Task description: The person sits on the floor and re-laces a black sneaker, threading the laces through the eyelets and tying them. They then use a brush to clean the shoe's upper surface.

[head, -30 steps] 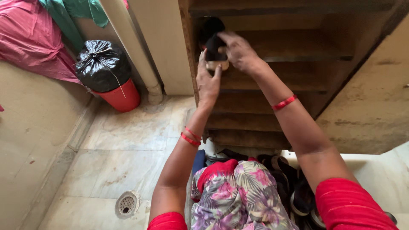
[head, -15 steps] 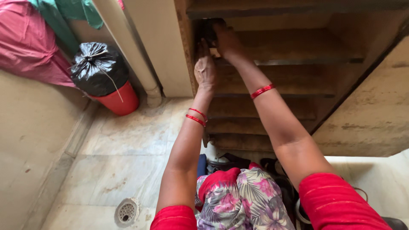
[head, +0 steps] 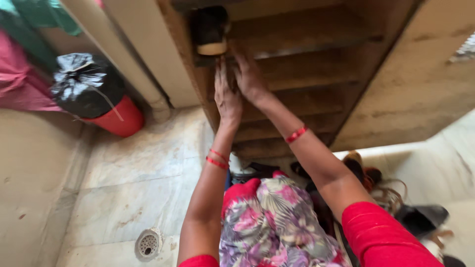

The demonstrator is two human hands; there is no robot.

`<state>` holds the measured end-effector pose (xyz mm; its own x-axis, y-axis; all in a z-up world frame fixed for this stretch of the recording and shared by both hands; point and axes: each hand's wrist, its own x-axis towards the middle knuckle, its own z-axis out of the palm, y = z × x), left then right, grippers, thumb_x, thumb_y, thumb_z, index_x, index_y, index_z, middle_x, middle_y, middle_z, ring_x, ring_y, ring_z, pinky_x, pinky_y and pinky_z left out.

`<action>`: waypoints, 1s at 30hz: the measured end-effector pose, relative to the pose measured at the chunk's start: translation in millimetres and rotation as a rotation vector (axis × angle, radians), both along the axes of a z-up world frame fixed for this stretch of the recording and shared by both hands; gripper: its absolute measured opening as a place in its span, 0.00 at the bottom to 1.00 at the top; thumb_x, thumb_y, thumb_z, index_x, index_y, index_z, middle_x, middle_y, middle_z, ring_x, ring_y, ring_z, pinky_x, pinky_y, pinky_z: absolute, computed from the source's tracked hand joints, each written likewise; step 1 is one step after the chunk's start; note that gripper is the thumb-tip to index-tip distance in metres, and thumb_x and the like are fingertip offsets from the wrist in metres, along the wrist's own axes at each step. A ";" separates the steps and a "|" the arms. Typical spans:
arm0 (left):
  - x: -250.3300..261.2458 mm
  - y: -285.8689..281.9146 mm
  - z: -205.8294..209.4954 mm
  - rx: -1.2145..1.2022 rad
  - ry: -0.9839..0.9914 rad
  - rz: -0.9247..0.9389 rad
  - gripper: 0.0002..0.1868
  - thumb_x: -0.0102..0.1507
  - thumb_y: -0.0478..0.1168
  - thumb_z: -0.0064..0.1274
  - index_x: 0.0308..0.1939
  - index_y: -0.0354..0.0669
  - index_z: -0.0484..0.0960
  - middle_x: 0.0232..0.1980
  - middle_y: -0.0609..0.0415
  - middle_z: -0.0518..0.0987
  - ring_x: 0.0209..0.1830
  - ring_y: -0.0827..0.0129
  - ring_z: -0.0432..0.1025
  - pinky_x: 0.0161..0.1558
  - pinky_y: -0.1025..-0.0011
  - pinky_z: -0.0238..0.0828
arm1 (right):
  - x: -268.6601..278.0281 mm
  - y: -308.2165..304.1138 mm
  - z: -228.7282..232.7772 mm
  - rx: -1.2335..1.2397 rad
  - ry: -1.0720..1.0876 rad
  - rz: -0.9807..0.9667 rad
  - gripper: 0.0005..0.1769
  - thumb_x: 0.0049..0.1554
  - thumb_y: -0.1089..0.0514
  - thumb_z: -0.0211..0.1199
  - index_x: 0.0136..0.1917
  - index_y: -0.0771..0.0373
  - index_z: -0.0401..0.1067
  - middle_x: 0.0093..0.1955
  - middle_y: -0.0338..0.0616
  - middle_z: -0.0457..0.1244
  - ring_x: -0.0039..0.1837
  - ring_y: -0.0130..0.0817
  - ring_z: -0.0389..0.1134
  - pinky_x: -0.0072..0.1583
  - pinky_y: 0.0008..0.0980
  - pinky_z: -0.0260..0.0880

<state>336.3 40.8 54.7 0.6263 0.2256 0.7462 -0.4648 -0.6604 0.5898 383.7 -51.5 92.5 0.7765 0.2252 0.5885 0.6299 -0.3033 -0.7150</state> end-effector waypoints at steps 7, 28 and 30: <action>-84.5 -92.9 -19.8 -0.228 0.137 -0.333 0.30 0.73 0.27 0.44 0.80 0.43 0.59 0.79 0.43 0.67 0.77 0.56 0.68 0.73 0.66 0.69 | -99.6 -108.1 -36.0 0.031 -0.061 0.047 0.32 0.65 0.71 0.55 0.80 0.59 0.59 0.79 0.52 0.57 0.77 0.47 0.64 0.73 0.36 0.71; -212.3 -342.7 -166.5 -0.186 0.841 -0.817 0.31 0.64 0.28 0.42 0.73 0.38 0.65 0.63 0.34 0.77 0.64 0.46 0.73 0.62 0.61 0.70 | -303.3 -385.8 -225.2 0.040 0.528 -0.437 0.33 0.59 0.66 0.66 0.76 0.59 0.65 0.67 0.48 0.67 0.64 0.33 0.72 0.63 0.31 0.72; -219.0 -349.9 -176.8 -0.146 0.863 -0.787 0.30 0.65 0.29 0.41 0.74 0.39 0.67 0.65 0.34 0.77 0.65 0.45 0.73 0.64 0.60 0.69 | -313.3 -382.7 -252.0 0.004 0.525 -0.492 0.32 0.60 0.66 0.65 0.76 0.60 0.64 0.69 0.50 0.66 0.66 0.35 0.71 0.64 0.31 0.71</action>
